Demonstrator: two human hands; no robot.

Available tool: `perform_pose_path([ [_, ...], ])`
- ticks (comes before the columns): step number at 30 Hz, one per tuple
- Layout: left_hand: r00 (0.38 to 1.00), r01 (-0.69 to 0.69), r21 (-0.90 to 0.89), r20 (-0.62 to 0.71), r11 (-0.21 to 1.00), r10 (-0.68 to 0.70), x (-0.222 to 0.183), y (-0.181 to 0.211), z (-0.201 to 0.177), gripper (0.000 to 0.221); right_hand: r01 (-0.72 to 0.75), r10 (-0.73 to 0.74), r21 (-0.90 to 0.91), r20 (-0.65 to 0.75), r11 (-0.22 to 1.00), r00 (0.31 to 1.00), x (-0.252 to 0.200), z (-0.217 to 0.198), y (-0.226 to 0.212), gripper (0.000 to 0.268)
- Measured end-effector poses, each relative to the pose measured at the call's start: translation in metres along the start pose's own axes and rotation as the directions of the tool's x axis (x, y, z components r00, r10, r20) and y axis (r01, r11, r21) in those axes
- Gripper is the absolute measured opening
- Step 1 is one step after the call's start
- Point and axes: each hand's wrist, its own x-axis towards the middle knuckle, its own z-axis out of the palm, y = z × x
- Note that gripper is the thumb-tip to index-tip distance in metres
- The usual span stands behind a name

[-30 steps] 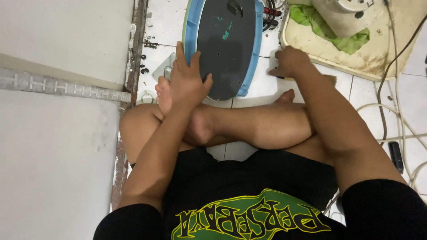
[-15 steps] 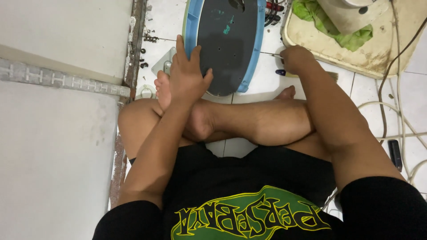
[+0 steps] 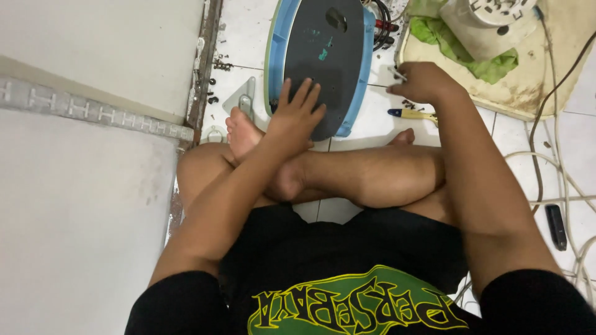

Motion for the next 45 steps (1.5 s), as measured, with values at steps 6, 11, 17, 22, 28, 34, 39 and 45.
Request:
perform_pose_path([
  [6,0.974,-0.12,0.083,0.201,0.989,0.101,0.021,0.005,0.014,0.076,0.071,-0.048,0.34,-0.077,0.938,0.996,-0.082,-0.035,-0.061,0.048],
  [11,0.962,-0.182,0.085,0.22,0.98,0.16,0.01,0.003,0.009,0.057,0.037,-0.015,0.292,-0.078,0.956,0.997,-0.06,0.004,-0.029,0.053],
  [17,0.865,-0.41,0.132,-0.257,0.902,0.431,0.014,-0.006,0.055,0.055,0.043,-0.024,0.259,-0.076,0.965,0.997,-0.022,0.021,-0.001,0.051],
  [22,0.586,-0.5,0.32,-0.559,0.805,0.587,0.009,0.014,0.008,0.016,0.038,-0.009,0.367,-0.082,0.929,0.997,-0.017,0.02,0.0,0.046],
  [28,0.565,-0.348,0.342,-0.667,0.873,0.486,0.035,0.009,-0.047,0.027,0.007,0.039,0.461,-0.09,0.887,0.995,-0.02,0.015,-0.002,0.042],
  [34,0.797,-0.071,0.079,-0.595,0.994,0.104,0.04,-0.017,-0.124,0.039,-0.031,0.064,0.512,-0.048,0.859,0.997,-0.043,-0.011,-0.015,0.038],
  [39,0.642,0.179,-0.121,-0.738,0.976,-0.209,0.041,-0.066,-0.133,0.033,-0.003,0.043,0.548,-0.061,0.836,0.997,-0.038,-0.007,-0.014,0.037],
  [45,0.367,0.232,-0.379,-0.819,0.896,-0.442,0.017,-0.1,-0.148,0.028,0.01,0.029,0.528,-0.065,0.849,0.997,-0.039,-0.01,-0.017,0.036],
])
